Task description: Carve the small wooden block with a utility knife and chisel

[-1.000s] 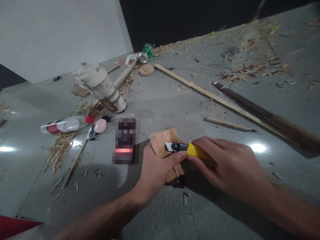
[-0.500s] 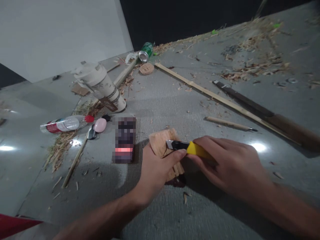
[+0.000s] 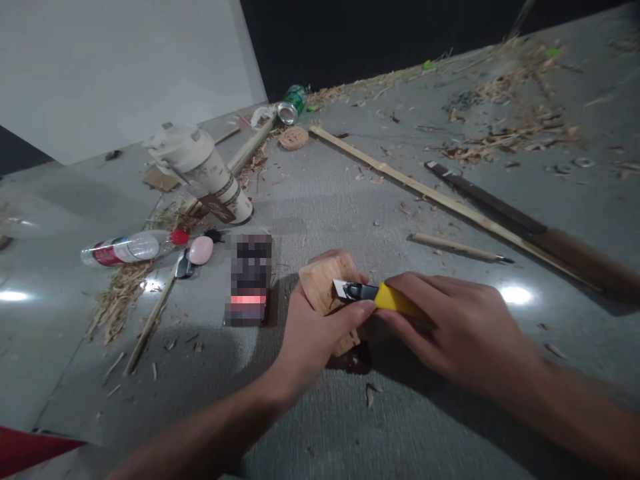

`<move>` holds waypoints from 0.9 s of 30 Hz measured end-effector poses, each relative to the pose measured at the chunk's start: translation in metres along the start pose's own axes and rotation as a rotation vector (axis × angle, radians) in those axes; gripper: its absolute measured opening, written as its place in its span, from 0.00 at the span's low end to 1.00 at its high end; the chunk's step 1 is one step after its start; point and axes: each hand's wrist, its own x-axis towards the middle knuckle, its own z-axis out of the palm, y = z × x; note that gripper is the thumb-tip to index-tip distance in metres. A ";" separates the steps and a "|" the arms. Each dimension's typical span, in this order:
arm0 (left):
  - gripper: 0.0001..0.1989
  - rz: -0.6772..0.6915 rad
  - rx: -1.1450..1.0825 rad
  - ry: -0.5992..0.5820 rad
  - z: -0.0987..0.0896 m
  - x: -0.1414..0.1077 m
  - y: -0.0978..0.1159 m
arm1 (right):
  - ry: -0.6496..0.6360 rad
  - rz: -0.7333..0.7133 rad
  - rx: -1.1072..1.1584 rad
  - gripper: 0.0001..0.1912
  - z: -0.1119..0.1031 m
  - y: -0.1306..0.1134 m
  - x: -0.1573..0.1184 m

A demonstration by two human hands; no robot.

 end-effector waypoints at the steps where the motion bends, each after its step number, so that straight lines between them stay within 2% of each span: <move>1: 0.21 0.012 -0.002 -0.006 -0.001 0.001 0.000 | -0.005 0.005 0.002 0.14 0.000 0.000 0.000; 5: 0.33 0.028 -0.015 0.012 -0.002 0.002 -0.001 | -0.006 0.006 0.001 0.14 0.000 0.001 0.000; 8: 0.35 0.033 -0.026 0.010 0.000 0.002 0.001 | -0.007 0.004 -0.007 0.15 0.000 0.001 0.000; 18: 0.33 0.016 -0.006 0.050 0.001 -0.001 0.001 | -0.012 0.004 -0.013 0.15 0.001 0.001 0.001; 24: 0.19 -0.017 0.007 0.008 -0.002 0.003 -0.006 | -0.006 0.005 -0.004 0.15 0.002 0.001 0.000; 27: 0.20 -0.044 -0.005 0.006 -0.004 0.003 -0.007 | -0.008 0.015 -0.014 0.15 0.002 0.001 0.000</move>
